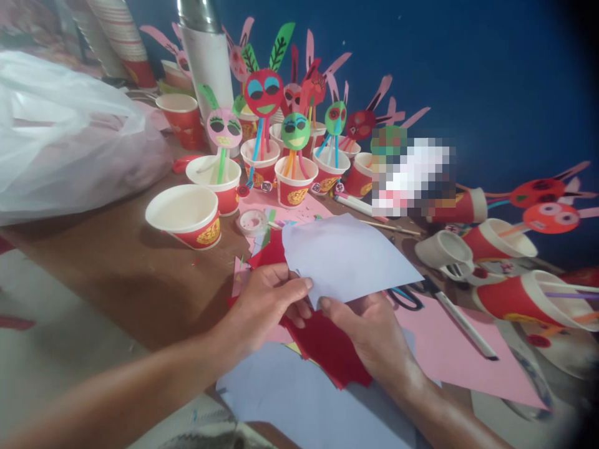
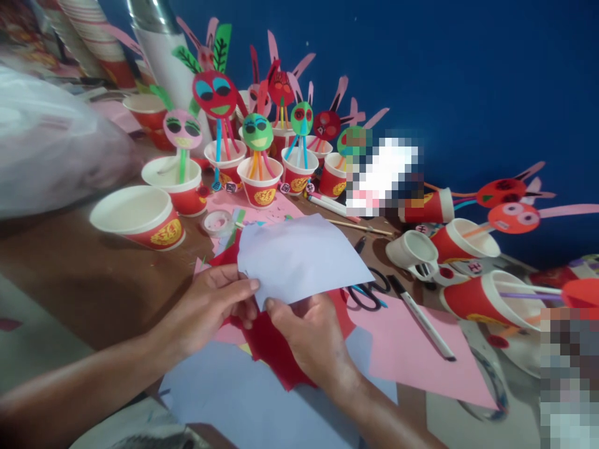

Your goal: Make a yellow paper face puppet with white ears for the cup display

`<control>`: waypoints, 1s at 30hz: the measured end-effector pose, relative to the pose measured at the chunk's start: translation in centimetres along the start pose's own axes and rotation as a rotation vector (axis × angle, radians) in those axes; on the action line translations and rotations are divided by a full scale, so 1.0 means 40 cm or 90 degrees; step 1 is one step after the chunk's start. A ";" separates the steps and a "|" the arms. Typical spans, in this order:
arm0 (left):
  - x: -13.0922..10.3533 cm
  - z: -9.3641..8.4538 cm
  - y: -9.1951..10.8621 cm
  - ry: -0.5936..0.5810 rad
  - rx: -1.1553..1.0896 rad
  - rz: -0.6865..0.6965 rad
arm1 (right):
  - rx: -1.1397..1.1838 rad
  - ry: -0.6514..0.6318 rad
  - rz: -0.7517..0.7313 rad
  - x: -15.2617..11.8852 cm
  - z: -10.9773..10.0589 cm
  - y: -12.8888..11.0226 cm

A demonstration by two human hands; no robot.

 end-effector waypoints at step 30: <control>0.007 -0.006 0.011 0.038 -0.007 -0.009 | 0.023 -0.006 -0.033 0.011 -0.001 -0.008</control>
Point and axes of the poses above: each hand's wrist, its own x-axis towards the middle knuckle, its own z-axis out of the palm, y = z × x, the point moved 10 cm from there along x, towards the middle knuckle, and after that the axes turned 2 degrees about -y, right-handed, at the moved point
